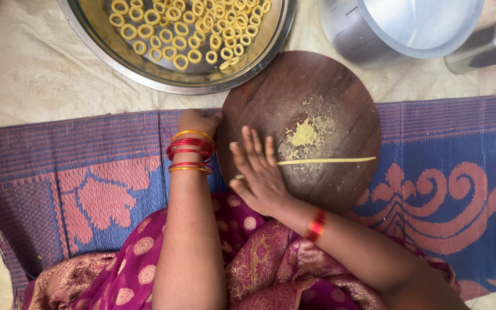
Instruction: The person kneads dough in a metal bowl, then rolls small pieces into thin ropes on a wooden board and shapes them into ring-shaped snacks. The finished rings are placed into a metal tray. The person repeats the rolling and shaping process for multiple pieces.
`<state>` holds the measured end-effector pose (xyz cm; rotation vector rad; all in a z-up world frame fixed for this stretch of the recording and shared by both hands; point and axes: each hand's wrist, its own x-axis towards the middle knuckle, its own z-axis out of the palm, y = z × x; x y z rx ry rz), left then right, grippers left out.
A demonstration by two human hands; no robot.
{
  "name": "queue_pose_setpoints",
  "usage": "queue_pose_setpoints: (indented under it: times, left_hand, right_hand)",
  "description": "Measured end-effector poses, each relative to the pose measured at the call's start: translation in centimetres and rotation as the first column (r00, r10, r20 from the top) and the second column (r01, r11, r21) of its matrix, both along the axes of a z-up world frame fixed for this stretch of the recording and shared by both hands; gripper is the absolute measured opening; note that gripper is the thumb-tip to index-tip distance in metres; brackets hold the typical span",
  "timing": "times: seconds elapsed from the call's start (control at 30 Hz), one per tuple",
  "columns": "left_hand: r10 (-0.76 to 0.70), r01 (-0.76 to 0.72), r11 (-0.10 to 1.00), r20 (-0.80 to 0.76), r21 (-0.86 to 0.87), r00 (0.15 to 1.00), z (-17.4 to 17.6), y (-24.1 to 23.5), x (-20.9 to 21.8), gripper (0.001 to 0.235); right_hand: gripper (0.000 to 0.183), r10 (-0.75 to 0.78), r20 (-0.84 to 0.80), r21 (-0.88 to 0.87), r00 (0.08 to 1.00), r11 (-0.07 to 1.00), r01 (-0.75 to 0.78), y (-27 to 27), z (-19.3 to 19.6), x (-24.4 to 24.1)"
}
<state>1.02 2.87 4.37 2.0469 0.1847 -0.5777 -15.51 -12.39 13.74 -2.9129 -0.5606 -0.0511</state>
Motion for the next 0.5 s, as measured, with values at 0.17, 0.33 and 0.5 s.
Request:
queue_pose_setpoints:
  times: [0.17, 0.33, 0.5]
  left_hand:
    - [0.030, -0.032, 0.999, 0.063, 0.033, 0.998, -1.7, -1.4, -0.6, 0.023]
    - [0.046, -0.047, 0.999, 0.058, 0.012, 0.997, -3.1, -2.5, -0.3, 0.027]
    - [0.051, -0.051, 0.999, -0.028, 0.004, 0.998, -3.0, -2.6, 0.2, 0.027]
  right_hand:
    - [0.085, -0.094, -0.086, 0.149, 0.992, 0.983, 0.106, -4.3, 1.1, -1.6]
    - [0.083, -0.066, -0.192, 0.407, 0.979, 0.903, 0.140, -4.7, 2.5, -0.5]
    - [0.095, 0.020, -0.336, 0.685, 0.942, 0.691, 0.230, -1.9, 4.3, 5.1]
